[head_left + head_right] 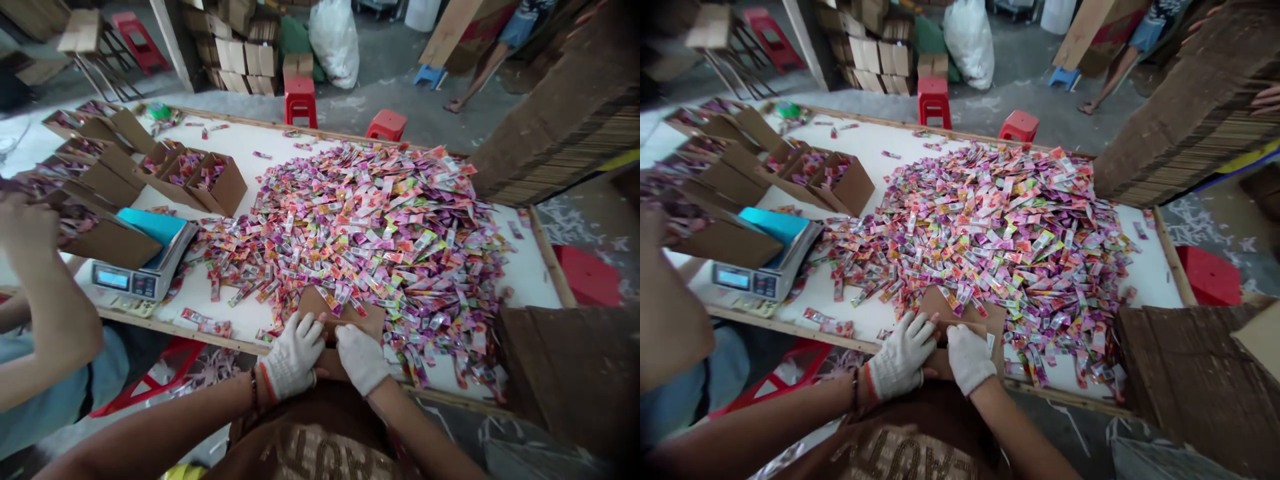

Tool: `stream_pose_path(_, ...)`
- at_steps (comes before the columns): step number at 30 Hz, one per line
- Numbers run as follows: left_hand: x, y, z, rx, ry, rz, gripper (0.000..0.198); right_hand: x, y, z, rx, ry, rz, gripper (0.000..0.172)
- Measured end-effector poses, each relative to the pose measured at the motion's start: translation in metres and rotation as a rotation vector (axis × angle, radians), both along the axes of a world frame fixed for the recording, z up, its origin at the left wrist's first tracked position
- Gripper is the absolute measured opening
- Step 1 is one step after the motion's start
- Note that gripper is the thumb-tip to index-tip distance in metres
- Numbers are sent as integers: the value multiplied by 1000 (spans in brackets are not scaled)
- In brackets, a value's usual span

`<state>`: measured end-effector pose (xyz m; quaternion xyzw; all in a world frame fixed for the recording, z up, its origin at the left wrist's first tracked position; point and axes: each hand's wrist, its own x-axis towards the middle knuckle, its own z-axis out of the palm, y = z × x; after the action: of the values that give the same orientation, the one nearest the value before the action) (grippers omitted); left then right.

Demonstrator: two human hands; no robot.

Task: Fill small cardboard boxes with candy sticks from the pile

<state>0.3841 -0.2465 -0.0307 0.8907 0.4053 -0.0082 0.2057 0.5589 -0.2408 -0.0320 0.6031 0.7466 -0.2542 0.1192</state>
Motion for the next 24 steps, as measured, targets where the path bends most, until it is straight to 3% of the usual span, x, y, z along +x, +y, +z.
stream_pose_path(2,12,0,-2,-33,-5,55,82,-8,7,-13,-31,4,14,29)
stream_pose_path(5,33,0,-7,-68,-13,109,104,3,11,-23,-19,134,-31,32)
stream_pose_path(7,41,6,-7,-51,-30,98,106,19,17,-17,-110,305,-151,28)
stream_pose_path(9,36,18,-1,-27,-66,96,103,34,31,-3,-283,579,-370,21)
stream_pose_path(10,26,25,5,-29,-87,121,103,40,40,4,-318,731,-506,24)
stream_pose_path(12,-10,39,18,-57,-135,260,102,46,63,12,-239,938,-743,41)
stream_pose_path(13,-34,43,24,-82,-164,379,100,45,76,10,-165,959,-782,45)
stream_pose_path(15,-92,47,26,-155,-259,679,92,35,104,-5,-73,812,-688,38)
stream_pose_path(17,-152,41,10,-278,-420,999,78,14,131,-35,-38,520,-513,33)
stream_pose_path(20,-217,24,-43,-543,-765,1491,68,-43,159,-88,116,188,-396,48)
stream_pose_path(22,-233,13,-85,-661,-975,1641,63,-95,161,-116,179,176,-331,49)
stream_pose_path(24,-234,5,-121,-684,-993,1666,45,-147,153,-133,175,267,-237,39)
